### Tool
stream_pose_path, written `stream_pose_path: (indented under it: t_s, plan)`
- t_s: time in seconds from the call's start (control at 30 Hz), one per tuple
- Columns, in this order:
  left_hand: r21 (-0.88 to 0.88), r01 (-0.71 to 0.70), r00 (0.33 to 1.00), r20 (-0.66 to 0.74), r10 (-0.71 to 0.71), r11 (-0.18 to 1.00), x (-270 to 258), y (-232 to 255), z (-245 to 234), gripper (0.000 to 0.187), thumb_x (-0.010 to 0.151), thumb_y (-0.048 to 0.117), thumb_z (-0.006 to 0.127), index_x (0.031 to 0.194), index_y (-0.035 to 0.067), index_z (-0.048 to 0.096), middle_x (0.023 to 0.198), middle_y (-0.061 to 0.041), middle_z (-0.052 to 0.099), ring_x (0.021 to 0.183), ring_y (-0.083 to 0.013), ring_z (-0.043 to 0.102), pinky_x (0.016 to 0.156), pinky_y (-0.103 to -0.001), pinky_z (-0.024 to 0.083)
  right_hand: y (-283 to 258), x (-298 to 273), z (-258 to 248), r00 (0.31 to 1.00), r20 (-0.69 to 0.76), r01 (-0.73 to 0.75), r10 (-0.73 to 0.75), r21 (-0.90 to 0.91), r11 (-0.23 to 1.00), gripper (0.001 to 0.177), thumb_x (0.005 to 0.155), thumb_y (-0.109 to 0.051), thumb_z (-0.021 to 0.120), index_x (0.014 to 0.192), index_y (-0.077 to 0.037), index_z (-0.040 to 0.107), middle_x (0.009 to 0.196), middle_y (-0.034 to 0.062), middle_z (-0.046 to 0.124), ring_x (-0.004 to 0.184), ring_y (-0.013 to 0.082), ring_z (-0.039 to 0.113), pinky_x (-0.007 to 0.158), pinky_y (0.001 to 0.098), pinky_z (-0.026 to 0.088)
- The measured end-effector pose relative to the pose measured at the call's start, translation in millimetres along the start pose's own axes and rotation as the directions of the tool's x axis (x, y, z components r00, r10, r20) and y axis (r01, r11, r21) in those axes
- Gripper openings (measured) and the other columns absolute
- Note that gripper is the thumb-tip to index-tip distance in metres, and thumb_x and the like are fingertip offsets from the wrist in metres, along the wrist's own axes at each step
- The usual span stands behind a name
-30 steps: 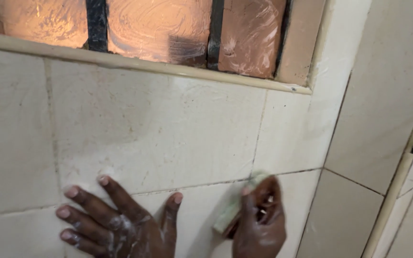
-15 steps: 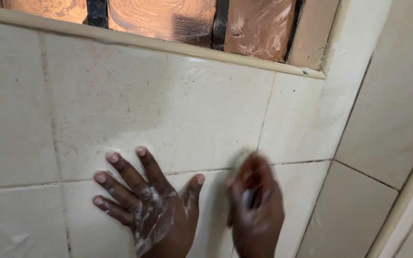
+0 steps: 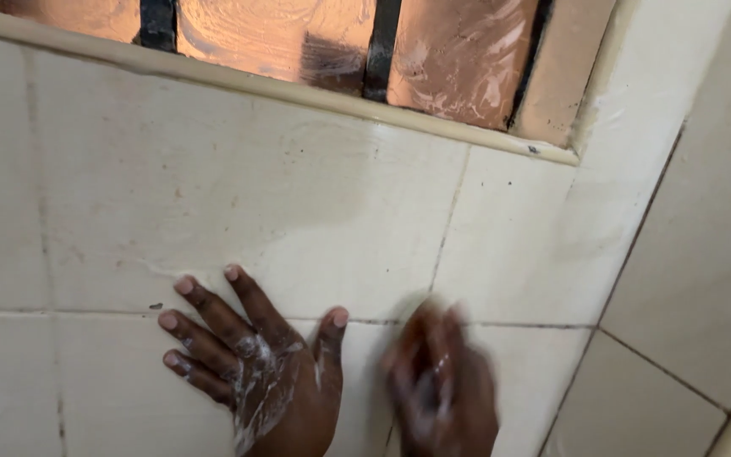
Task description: The person scrubs tiled bathroom walls and a window frame using a soapy sponge and a scrub brush. They rinse the sponge in a blue bucket and continue scrubbing different wall sections and the window area.
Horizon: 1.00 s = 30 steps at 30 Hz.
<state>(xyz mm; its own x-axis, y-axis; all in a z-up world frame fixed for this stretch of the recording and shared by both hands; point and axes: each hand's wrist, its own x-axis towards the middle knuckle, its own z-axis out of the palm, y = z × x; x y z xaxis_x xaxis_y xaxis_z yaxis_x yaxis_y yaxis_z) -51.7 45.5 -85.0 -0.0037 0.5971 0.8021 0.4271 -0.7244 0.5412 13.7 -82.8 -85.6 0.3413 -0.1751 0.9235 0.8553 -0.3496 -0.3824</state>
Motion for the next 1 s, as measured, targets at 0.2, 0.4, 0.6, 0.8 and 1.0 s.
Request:
stream_pose_path:
  t_s: [0.2, 0.4, 0.6, 0.8, 1.0]
  plan:
    - [-0.047, -0.030, 0.998, 0.051, 0.033, 0.998, -2, -9, -8, 0.115, 0.081, 0.077, 0.043, 0.158, 0.005, -0.003, 0.161, -0.029, -0.015, 0.145, -0.0571, -0.016, 0.112, -0.076, -0.004, 84, 13, -28, 0.984, 0.147, 0.079, -0.105, 0.168, 0.983, 0.045, 0.081, -0.019, 0.082, 0.119, -0.002, 0.065, 0.084, 0.0052, 0.067, 0.070, 0.0123, 0.062, 0.073, 0.0306, 0.056]
    - [-0.061, 0.012, 0.972, 0.235, 0.003, 0.998, -5, -12, -29, 0.125, 0.066, 0.064, 0.065, 0.159, 0.013, -0.002, 0.165, -0.023, -0.018, 0.147, -0.0570, -0.018, 0.112, -0.074, -0.005, 18, 41, -21, 0.985, -0.083, -0.123, 0.149, 0.259, 0.958, 0.034, 0.101, -0.010, 0.079, 0.126, 0.005, 0.061, 0.099, 0.0084, 0.063, 0.088, 0.0136, 0.058, 0.079, 0.0261, 0.048]
    - [0.039, 0.025, 0.985, 0.170, -0.032, 0.999, 4, -22, -49, 0.123, 0.061, 0.057, 0.080, 0.161, 0.019, 0.019, 0.167, -0.021, 0.002, 0.152, -0.0507, 0.002, 0.113, -0.064, 0.009, -28, -24, 11, 0.986, 0.163, -0.026, -0.014, 0.245, 0.969, 0.067, 0.075, -0.017, 0.087, 0.134, 0.002, 0.062, 0.103, 0.0097, 0.075, 0.083, 0.0135, 0.067, 0.070, 0.0285, 0.057]
    - [-0.121, 0.081, 0.996, -0.031, -0.085, 0.989, 49, -88, -90, 0.112, 0.061, 0.031, 0.088, 0.159, 0.012, 0.038, 0.164, -0.031, 0.022, 0.150, -0.0507, 0.026, 0.114, -0.063, 0.027, 23, -38, -3, 0.712, 0.447, -0.516, 0.541, -0.190, 0.835, 0.052, 0.079, -0.015, 0.092, 0.123, -0.002, 0.068, 0.084, 0.0197, 0.067, 0.061, 0.0285, 0.065, 0.058, 0.0405, 0.056]
    - [-0.129, 0.065, 0.997, 0.054, -0.059, 0.990, 82, -117, -114, 0.102, 0.059, 0.023, 0.089, 0.151, 0.018, 0.046, 0.163, -0.023, 0.020, 0.149, -0.0449, 0.021, 0.113, -0.060, 0.026, -81, -18, 36, 0.931, -0.180, -0.262, 0.318, 0.278, 0.924, 0.049, 0.097, -0.011, 0.083, 0.138, 0.005, 0.062, 0.105, 0.0114, 0.063, 0.093, 0.0146, 0.059, 0.081, 0.0268, 0.051]
